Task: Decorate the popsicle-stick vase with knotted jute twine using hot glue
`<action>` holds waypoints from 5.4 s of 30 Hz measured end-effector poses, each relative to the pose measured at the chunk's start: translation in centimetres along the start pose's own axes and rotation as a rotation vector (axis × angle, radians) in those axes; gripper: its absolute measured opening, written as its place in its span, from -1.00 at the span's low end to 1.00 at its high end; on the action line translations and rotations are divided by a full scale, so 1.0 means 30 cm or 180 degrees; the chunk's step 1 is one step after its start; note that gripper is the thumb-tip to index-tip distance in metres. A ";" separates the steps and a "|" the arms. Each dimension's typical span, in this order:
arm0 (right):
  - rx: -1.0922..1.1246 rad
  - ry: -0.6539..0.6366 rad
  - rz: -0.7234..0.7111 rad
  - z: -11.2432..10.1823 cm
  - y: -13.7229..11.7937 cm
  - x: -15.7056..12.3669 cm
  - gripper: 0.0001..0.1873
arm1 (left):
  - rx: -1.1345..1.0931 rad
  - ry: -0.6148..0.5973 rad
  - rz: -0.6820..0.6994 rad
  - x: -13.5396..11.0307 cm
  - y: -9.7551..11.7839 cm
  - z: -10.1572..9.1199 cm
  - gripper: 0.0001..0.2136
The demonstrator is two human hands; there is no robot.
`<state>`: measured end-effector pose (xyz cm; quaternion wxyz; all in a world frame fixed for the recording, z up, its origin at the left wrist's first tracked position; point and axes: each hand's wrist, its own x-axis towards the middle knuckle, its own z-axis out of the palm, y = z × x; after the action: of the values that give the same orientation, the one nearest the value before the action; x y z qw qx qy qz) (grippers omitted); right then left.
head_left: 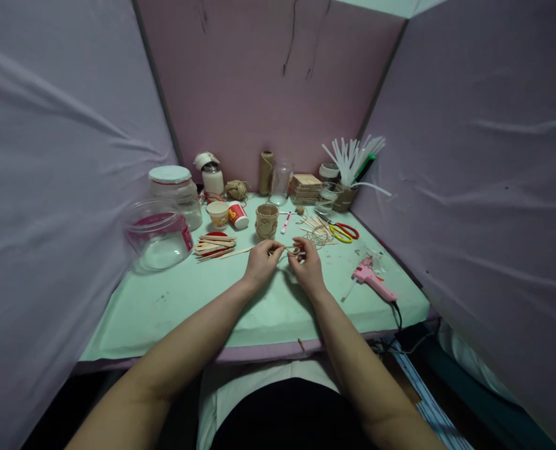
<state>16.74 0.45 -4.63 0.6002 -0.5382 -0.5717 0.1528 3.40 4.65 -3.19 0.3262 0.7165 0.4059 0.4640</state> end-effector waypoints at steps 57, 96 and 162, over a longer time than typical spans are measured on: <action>0.0488 -0.0093 0.0156 -0.018 0.029 0.028 -0.68 | -0.1284 -0.1176 -0.1021 0.024 -0.007 -0.014 -0.67; -0.1233 0.0465 0.0130 -0.023 0.059 0.015 -0.75 | -0.0346 -0.0708 -0.0580 0.025 -0.013 -0.016 -0.78; 0.0916 0.0115 0.0701 0.025 0.040 0.015 -0.73 | -0.0499 -0.0451 -0.0563 0.010 -0.006 0.012 -0.80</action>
<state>16.75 1.62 -5.55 0.6608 -0.5087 -0.4706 0.2881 3.75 4.98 -3.36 0.4487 0.6812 0.4060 0.4120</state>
